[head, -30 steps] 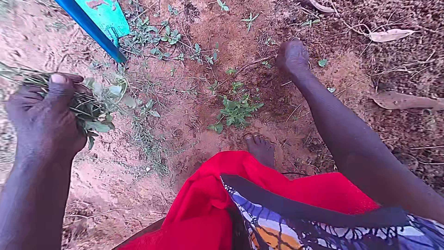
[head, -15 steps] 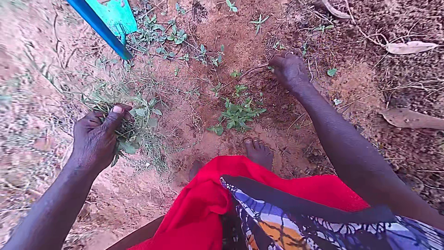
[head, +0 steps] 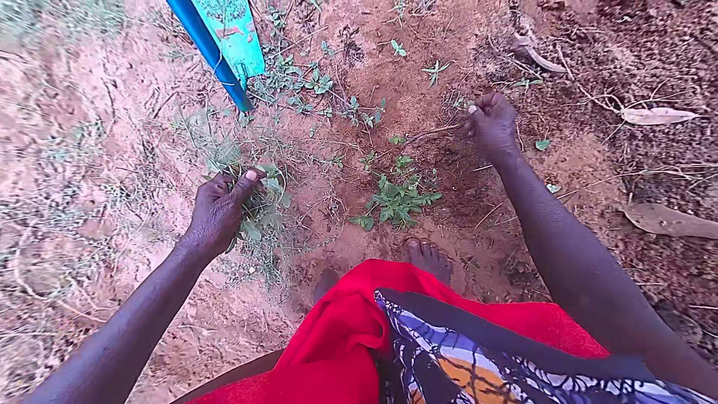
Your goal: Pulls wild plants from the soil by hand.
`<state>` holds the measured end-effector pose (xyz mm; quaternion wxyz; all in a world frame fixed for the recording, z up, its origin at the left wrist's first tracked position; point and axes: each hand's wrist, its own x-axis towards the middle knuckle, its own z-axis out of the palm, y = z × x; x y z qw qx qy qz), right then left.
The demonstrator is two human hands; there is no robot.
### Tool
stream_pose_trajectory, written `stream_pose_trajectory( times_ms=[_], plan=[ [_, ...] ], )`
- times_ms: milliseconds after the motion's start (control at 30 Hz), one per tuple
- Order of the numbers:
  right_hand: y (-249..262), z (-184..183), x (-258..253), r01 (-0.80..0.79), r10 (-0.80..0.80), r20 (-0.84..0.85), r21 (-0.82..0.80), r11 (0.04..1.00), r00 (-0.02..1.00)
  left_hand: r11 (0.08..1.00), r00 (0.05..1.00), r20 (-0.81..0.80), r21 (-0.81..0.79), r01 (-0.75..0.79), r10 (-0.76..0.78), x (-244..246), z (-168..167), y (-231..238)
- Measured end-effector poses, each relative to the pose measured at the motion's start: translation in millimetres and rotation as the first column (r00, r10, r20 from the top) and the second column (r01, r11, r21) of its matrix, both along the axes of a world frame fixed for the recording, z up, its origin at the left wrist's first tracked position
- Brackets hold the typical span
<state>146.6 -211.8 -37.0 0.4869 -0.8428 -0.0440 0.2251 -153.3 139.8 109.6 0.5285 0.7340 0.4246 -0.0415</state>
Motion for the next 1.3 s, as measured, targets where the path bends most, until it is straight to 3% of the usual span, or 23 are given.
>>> stream_pose_trajectory(
  times_ms=[100, 200, 333, 500, 633, 767, 833, 933, 1100, 1300],
  plan=[
    [21.9, 7.7, 16.1, 0.039, -0.034, -0.075, 0.073, 0.997, 0.997, 1.000, 1.000, 0.019, -0.007, 0.024, -0.024, 7.7, -6.3, 6.5],
    [46.6, 1.5, 39.8, -0.120, 0.123, 0.025, -0.101, 0.988, 0.992, 1.000, 1.000, 0.029, -0.003, -0.004, 0.004, 11.2, -8.1, 11.5],
    [78.9, -1.4, 60.1, -0.282, 0.334, 0.087, -0.365, 0.887, 0.938, 0.997, 0.996, 0.039, -0.008, -0.079, 0.079, 9.6, -7.9, 12.0],
    [100.0, -8.1, 61.3, -0.297, 0.401, 0.070, -0.558, 0.774, 0.914, 0.995, 0.995, 0.053, -0.054, -0.080, 0.082, 12.1, -10.5, 3.4],
    [98.5, -10.1, 50.7, -0.268, 0.390, 0.168, -0.485, 0.832, 0.905, 0.995, 0.998, 0.038, -0.083, -0.051, 0.054, 20.2, -13.7, -4.5],
    [99.6, -3.2, 38.6, -0.130, 0.197, 0.426, -0.182, 0.975, 0.883, 0.996, 0.998, 0.049, -0.087, -0.025, 0.029, 24.8, -15.6, -0.2],
    [108.5, 5.3, 42.7, -0.096, 0.129, 0.343, -0.110, 0.989, 0.931, 0.995, 0.997, 0.056, -0.091, -0.050, 0.055, 25.7, -16.7, 3.2],
    [130.8, 4.5, 54.7, -0.146, 0.152, 0.136, -0.054, 0.988, 0.979, 0.991, 0.995, 0.038, -0.096, -0.091, 0.095, 26.8, -16.3, 6.8],
    [163.2, 1.9, 67.8, -0.293, 0.317, 0.149, -0.165, 0.942, 0.937, 0.990, 0.992, 0.048, -0.094, -0.108, 0.113, 17.9, -11.8, 11.2],
    [174.5, -6.1, 63.0, -0.263, 0.333, 0.231, -0.289, 0.921, 0.914, 0.984, 0.989, 0.006, -0.097, -0.147, 0.148, 3.7, -10.2, 13.9]
  ],
)
